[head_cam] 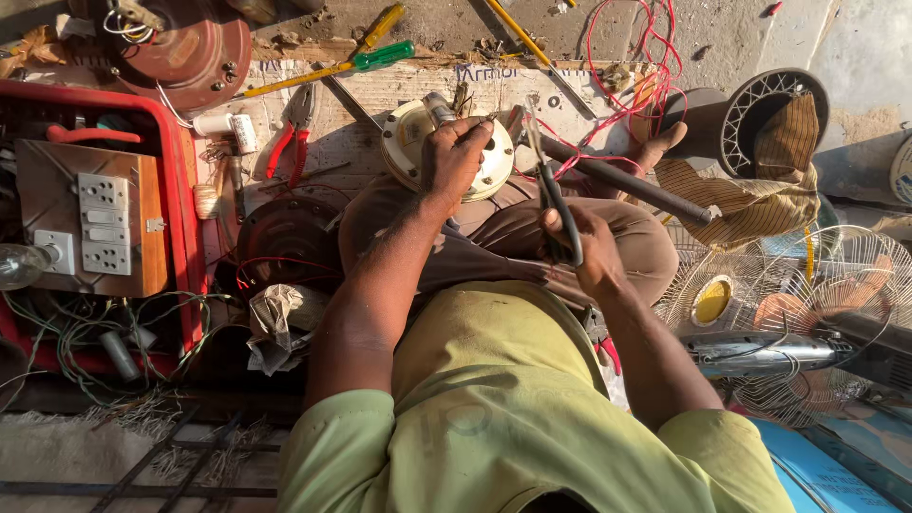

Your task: The person sits on the floor and repairs a white circular electrical component, likely a fan motor base. They use a screwdriver to tighten screws, pliers to strip and cut wires, and scissors to trim wire ends. The person connects red wires to terminals on the component.

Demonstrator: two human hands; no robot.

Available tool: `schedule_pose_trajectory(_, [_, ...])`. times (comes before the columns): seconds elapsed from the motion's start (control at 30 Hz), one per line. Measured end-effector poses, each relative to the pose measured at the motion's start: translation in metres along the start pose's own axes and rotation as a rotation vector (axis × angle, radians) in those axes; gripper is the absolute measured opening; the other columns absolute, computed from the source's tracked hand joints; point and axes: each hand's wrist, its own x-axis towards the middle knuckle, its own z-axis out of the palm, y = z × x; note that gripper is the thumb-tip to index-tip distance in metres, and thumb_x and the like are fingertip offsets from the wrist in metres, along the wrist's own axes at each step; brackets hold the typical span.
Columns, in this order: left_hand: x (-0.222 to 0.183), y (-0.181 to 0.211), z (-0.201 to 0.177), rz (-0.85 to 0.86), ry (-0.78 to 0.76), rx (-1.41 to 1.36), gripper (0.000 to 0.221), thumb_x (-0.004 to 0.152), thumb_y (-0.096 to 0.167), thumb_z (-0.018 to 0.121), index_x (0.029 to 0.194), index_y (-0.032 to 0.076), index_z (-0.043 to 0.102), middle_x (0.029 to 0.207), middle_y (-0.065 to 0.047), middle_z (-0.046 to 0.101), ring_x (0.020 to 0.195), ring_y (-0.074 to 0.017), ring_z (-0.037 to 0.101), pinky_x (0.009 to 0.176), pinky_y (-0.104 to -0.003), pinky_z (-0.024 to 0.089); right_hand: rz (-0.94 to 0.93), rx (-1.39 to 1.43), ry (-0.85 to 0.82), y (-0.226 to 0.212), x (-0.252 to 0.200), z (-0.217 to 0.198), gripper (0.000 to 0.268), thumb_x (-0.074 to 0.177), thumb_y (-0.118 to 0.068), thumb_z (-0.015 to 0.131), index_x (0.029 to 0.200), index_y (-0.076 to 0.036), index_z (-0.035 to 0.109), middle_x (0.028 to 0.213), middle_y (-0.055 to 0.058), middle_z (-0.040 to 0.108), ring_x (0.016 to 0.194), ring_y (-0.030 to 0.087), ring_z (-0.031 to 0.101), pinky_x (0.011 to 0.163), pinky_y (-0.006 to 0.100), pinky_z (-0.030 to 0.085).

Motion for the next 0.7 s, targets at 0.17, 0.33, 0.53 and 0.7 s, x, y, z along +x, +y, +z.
schedule_pose_trajectory(0.17, [0.002,0.003,0.000,0.016,0.008,0.083,0.029,0.088,0.024,0.071,0.107,0.003,0.079,0.084,-0.002,0.075,0.068,-0.0076,0.065,0.065,-0.027,0.054,0.055,-0.078,-0.029,0.016,0.016,0.018,0.057,0.087,-0.054,0.076,0.101,0.000,0.065,0.078,0.003,0.061,0.069,0.013,0.061,0.063,0.028,0.048])
schedule_pose_trajectory(0.33, [0.002,0.002,-0.006,0.107,-0.044,0.174,0.028,0.085,0.024,0.071,0.096,0.000,0.081,0.082,-0.005,0.074,0.074,-0.0101,0.066,0.071,-0.029,0.054,0.054,-0.136,-0.013,0.013,0.032,0.023,0.054,0.084,-0.052,0.079,0.096,-0.002,0.063,0.075,0.004,0.064,0.067,0.012,0.062,0.060,0.028,0.049])
schedule_pose_trajectory(0.53, [0.006,0.000,-0.008,0.182,-0.088,0.151,0.026,0.084,0.023,0.073,0.093,-0.001,0.081,0.076,-0.004,0.072,0.071,-0.0090,0.067,0.069,-0.028,0.053,0.039,-0.183,0.005,0.004,0.042,0.024,0.049,0.083,-0.048,0.082,0.093,-0.003,0.065,0.073,0.003,0.064,0.062,0.011,0.058,0.055,0.028,0.045])
schedule_pose_trajectory(0.7, [0.005,-0.001,-0.010,0.089,-0.147,0.130,0.027,0.086,0.023,0.072,0.095,0.000,0.081,0.072,-0.003,0.072,0.066,-0.0077,0.061,0.063,-0.027,0.051,0.050,-0.244,0.034,-0.001,0.044,0.021,0.046,0.083,-0.045,0.084,0.088,-0.003,0.067,0.070,0.002,0.063,0.060,0.010,0.056,0.051,0.027,0.044])
